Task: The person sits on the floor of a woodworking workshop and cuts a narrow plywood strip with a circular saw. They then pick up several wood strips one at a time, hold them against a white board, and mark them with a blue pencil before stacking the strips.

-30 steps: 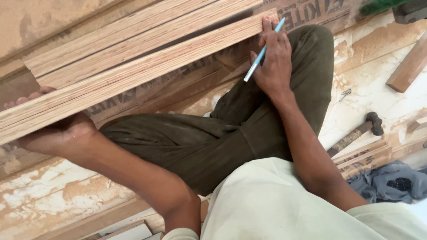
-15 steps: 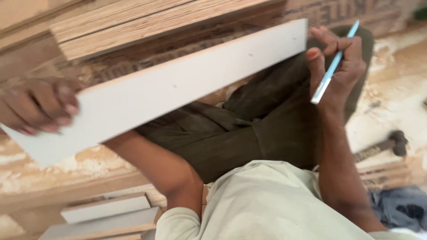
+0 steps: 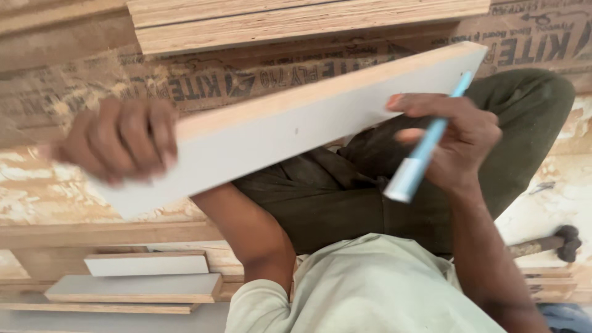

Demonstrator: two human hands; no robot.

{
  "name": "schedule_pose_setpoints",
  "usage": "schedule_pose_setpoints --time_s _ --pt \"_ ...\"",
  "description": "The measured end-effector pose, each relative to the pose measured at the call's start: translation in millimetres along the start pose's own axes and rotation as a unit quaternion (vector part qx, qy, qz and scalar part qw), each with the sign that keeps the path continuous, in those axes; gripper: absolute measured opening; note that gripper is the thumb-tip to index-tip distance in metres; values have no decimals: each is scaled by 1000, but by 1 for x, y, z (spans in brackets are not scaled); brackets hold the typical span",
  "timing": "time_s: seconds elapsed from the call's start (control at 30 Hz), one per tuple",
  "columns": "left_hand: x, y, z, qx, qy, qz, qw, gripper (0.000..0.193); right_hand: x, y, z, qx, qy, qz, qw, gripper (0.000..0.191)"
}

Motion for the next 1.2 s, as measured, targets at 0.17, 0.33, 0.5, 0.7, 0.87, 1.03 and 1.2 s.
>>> schedule_pose_setpoints --time_s 0.17,0.33,0.5,0.7,0.87,1.03,1.2 --pt "-82 30 -27 49 -109 -339 933 69 1 18 -6 38 -124 -107 986 58" --pt "-119 78 -40 168 -178 -568 786 58 51 -9 24 -6 -68 -7 998 73" --pt "-43 -5 -6 55 -93 -114 988 54 77 -75 61 -158 71 68 983 52" --pt "20 -19 12 30 18 151 988 56 149 -57 74 -99 87 292 947 45" --pt "-7 -2 7 59 -32 23 997 48 193 -76 145 -111 14 276 955 36" --pt "-24 6 -12 66 -86 -103 989 40 194 -90 166 -150 -117 227 955 37" --pt "-26 21 -24 66 -68 -61 994 33 159 -56 78 -75 -56 237 967 47"
Point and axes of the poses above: each hand's wrist, its own y-axis away from the middle knuckle, its own x-axis out of the palm, z = x × y, the point moved 8 cm from there along -y, towards the middle knuckle, and after that the axes turned 4 degrees about y, right-handed, at the moved point
